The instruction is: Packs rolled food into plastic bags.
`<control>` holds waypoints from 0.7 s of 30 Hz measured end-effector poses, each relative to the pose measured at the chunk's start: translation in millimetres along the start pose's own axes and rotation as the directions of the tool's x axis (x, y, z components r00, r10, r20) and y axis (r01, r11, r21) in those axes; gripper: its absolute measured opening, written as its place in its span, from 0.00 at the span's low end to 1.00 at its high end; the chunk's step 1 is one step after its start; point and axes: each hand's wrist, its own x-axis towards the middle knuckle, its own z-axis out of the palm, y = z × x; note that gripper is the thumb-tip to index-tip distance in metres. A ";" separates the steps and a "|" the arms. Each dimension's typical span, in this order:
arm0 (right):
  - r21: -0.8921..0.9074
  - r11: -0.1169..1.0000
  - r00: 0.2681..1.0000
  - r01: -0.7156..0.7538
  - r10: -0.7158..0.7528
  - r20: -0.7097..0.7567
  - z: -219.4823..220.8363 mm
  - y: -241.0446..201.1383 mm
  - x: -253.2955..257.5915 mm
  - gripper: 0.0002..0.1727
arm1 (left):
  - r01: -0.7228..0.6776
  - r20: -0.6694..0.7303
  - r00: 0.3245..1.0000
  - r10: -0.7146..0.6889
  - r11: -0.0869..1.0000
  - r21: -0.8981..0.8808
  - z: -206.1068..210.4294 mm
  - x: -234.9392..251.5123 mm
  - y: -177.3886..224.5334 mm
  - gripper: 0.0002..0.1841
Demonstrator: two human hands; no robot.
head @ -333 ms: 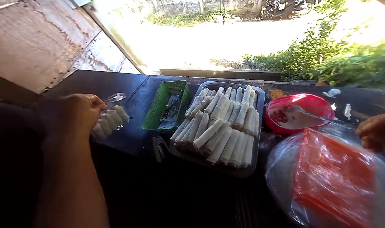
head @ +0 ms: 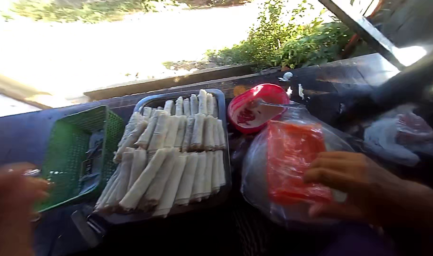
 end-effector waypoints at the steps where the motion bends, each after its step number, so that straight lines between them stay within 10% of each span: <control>1: -0.072 0.997 0.999 0.024 -0.022 0.025 5.4 -6.3 -8.2 0.28 | 0.053 0.073 0.996 -0.055 0.998 0.032 48.0 -0.7 78.1 0.09; 4: -0.181 0.983 0.998 0.032 -0.022 0.059 21.6 -12.0 -28.0 0.21 | -0.154 0.333 0.919 0.209 0.971 -0.185 161.4 -10.3 201.5 0.06; 11: 0.067 0.994 0.992 -0.083 0.089 -0.093 32.6 6.8 -38.7 0.07 | -0.535 0.284 0.838 0.465 0.803 0.264 277.9 -36.8 210.4 0.13; 21: 0.559 0.820 0.946 -0.121 0.266 -0.186 3.2 36.7 -40.3 0.17 | -0.086 0.095 0.991 0.093 0.993 -0.076 243.6 31.4 239.7 0.11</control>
